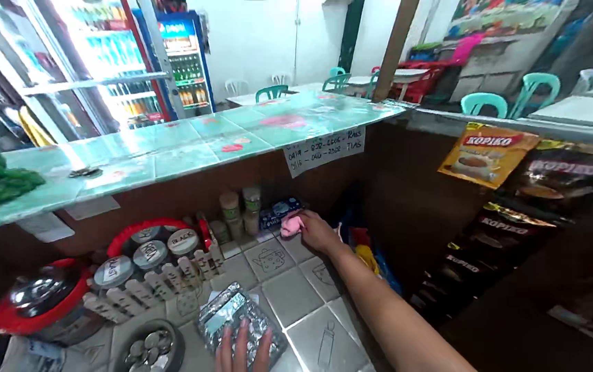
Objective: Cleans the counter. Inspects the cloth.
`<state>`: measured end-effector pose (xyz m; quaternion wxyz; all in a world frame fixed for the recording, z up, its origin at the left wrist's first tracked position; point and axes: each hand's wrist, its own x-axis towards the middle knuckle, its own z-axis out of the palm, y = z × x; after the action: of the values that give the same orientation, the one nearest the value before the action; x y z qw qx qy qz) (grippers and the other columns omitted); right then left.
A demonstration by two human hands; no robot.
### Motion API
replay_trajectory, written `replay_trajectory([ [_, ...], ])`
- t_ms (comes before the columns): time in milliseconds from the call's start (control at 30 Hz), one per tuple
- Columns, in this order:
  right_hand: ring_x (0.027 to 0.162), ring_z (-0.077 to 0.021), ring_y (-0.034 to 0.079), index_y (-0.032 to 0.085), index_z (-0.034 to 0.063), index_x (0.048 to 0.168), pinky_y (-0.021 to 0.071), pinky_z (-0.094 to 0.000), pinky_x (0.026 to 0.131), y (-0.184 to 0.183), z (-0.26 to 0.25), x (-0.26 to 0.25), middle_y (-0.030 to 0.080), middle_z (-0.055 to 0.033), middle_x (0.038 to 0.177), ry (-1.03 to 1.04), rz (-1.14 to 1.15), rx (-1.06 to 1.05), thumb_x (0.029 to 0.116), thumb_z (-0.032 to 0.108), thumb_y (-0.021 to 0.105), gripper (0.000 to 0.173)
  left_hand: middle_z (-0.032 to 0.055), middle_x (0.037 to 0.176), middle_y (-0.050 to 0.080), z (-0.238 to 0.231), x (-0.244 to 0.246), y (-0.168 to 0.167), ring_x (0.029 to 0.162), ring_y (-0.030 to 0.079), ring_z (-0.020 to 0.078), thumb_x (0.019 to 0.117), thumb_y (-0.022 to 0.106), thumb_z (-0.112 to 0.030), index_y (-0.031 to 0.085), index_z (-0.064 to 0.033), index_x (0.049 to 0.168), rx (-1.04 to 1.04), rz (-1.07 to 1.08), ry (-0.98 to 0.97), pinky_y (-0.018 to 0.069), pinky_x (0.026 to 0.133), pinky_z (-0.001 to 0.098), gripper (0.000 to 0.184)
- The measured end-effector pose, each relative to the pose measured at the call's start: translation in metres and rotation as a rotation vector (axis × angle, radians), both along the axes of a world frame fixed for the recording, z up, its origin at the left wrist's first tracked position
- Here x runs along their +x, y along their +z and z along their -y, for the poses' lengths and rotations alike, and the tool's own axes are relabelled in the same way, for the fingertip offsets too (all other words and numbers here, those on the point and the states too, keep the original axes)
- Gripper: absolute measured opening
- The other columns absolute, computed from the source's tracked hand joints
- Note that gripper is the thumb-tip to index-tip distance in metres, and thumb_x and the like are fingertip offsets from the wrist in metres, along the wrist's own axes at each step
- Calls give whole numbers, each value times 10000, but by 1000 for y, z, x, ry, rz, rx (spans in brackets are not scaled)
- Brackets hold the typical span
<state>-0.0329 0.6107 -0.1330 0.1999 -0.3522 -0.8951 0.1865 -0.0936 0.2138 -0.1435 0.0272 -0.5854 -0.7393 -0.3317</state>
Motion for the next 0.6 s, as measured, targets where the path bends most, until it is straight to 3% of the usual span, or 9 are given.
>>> replay_trajectory([
  [133, 1503, -371, 354, 501, 168, 1525, 346, -639, 1167, 2, 34, 25, 435, -137, 1597, -12, 132, 25, 1073, 253, 486, 461, 286, 1584, 350, 11, 2, 2, 1502, 248, 488, 950, 601, -415, 493, -40, 1489, 139, 104, 27, 236, 1223, 613, 665],
  [200, 1519, -376, 324, 493, 217, 1536, 315, -675, 1163, 6, 75, 63, 433, -114, 1605, -1, 173, 58, 1083, 323, 459, 466, 280, 1566, 374, 12, 1, 1, 1483, 308, 451, 953, 588, -367, 485, -12, 1480, 252, 176, 64, 302, 1199, 580, 644],
  [267, 1536, -344, 296, 480, 268, 1547, 226, -688, 1195, 6, 127, 118, 419, -76, 1620, 55, 194, 74, 1080, 345, 459, 473, 237, 1583, 367, 9, 2, 1, 1479, 337, 396, 966, 586, -337, 465, -35, 1494, 319, 227, 61, 342, 1181, 558, 620],
  [333, 1544, -292, 288, 505, 280, 1531, 169, -649, 1237, 3, 200, 184, 412, -36, 1627, 137, 188, 38, 1068, 371, 479, 472, 183, 1614, 337, 11, 2, 1, 1501, 306, 353, 982, 578, -293, 435, -79, 1521, 355, 236, 27, 319, 1191, 560, 596],
  [433, 1567, -293, 226, 529, 215, 1517, 126, -614, 1256, 24, 303, 295, 357, -41, 1659, 329, 226, -164, 1063, 337, 450, 477, 211, 1603, 337, 17, 11, 8, 1462, 351, 402, 979, 602, -225, 428, -62, 1518, 366, 258, 58, 376, 1137, 591, 589],
  [467, 1559, -295, 249, 549, 172, 1498, 153, -581, 1262, 35, 330, 335, 381, -51, 1645, 361, 264, -249, 1054, 302, 435, 477, 235, 1608, 311, 26, 16, 8, 1459, 343, 433, 964, 632, -213, 429, -49, 1514, 310, 278, 55, 383, 1122, 616, 609],
  [500, 1514, -290, 350, 587, 121, 1456, 244, -530, 1251, 50, 354, 374, 467, -72, 1587, 313, 319, -321, 1033, 215, 441, 458, 253, 1620, 275, 37, 22, 8, 1464, 316, 463, 935, 675, -213, 445, -53, 1506, 221, 300, 42, 372, 1116, 642, 636],
  [567, 1251, -351, 617, 659, 49, 1341, 454, -548, 1076, 93, 399, 435, 677, -182, 1300, -130, 531, -327, 1041, 68, 520, 331, 270, 1652, 183, 64, 40, 19, 1505, 215, 486, 915, 721, -245, 444, -71, 1517, 23, 380, -30, 286, 1157, 666, 685],
  [600, 1181, -443, 641, 665, 38, 1325, 475, -628, 1009, 111, 415, 452, 689, -262, 1220, -393, 636, -247, 1031, 67, 559, 314, 264, 1658, 169, 76, 49, 29, 1518, 189, 476, 928, 710, -267, 434, -81, 1525, -40, 416, -85, 261, 1177, 653, 684],
])
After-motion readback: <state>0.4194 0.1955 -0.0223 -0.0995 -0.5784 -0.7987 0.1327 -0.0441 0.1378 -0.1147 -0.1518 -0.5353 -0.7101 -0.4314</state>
